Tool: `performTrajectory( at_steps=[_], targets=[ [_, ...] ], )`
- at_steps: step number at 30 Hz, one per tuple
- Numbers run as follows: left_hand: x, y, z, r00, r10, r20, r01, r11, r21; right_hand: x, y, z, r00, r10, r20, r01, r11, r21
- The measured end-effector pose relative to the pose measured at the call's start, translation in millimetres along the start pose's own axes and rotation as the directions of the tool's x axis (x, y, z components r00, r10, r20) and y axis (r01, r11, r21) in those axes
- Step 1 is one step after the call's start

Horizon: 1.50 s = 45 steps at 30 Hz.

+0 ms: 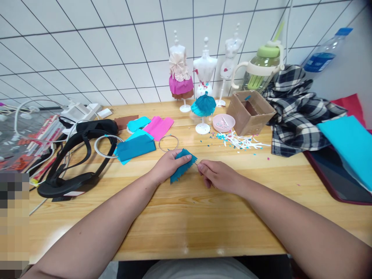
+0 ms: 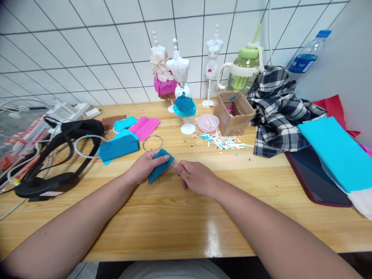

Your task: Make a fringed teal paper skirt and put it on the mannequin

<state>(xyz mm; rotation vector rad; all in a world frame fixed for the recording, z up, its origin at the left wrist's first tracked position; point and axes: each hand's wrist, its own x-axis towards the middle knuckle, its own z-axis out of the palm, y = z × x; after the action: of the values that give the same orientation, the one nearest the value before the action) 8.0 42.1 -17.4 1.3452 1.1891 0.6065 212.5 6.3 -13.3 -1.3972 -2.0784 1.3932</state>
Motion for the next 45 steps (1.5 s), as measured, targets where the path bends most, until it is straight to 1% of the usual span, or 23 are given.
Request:
performTrajectory(
  at_steps=[4, 10, 13, 20, 23, 30, 38, 45],
  targets=[
    [0.3, -0.1, 0.6, 1.000, -0.006, -0.020, 0.006, 1.000, -0.020, -0.1, -0.3, 0.0, 1.000, 0.003, -0.012, -0.003, 1.000, -0.012],
    [0.4, -0.5, 0.4, 1.000, 0.003, -0.005, -0.003, 1.000, -0.005, 1.2, -0.4, 0.9, 0.999, -0.030, -0.036, 0.028, 0.997, -0.066],
    [0.8, -1.0, 0.0, 1.000, 0.009, -0.001, -0.009, 1.000, 0.005, 1.7, 0.0, 1.2, 0.998, -0.043, -0.049, 0.040, 0.997, -0.067],
    [1.1, -1.6, -0.5, 1.000, -0.006, -0.001, 0.006, 1.000, 0.015, 1.3, -1.2, 0.3, 0.999, -0.037, -0.038, 0.034, 0.996, -0.086],
    [1.5, -2.4, -0.6, 1.000, -0.002, -0.004, 0.002, 1.000, 0.005, 1.5, -0.8, 0.2, 0.999, -0.037, -0.039, 0.034, 0.997, -0.070],
    [1.0, -1.8, -0.3, 1.000, -0.016, 0.000, 0.016, 1.000, 0.002, 1.5, 0.9, 2.8, 0.999, 0.011, -0.032, -0.011, 1.000, -0.002],
    [1.1, -1.0, -0.3, 1.000, -0.005, 0.004, 0.005, 1.000, -0.008, 0.2, -1.0, 1.4, 1.000, 0.009, -0.011, -0.009, 1.000, -0.014],
    [1.1, -0.5, 0.1, 1.000, -0.010, 0.003, 0.010, 1.000, 0.011, 1.3, -0.1, 1.7, 1.000, -0.002, -0.015, 0.002, 1.000, -0.025]
  ],
)
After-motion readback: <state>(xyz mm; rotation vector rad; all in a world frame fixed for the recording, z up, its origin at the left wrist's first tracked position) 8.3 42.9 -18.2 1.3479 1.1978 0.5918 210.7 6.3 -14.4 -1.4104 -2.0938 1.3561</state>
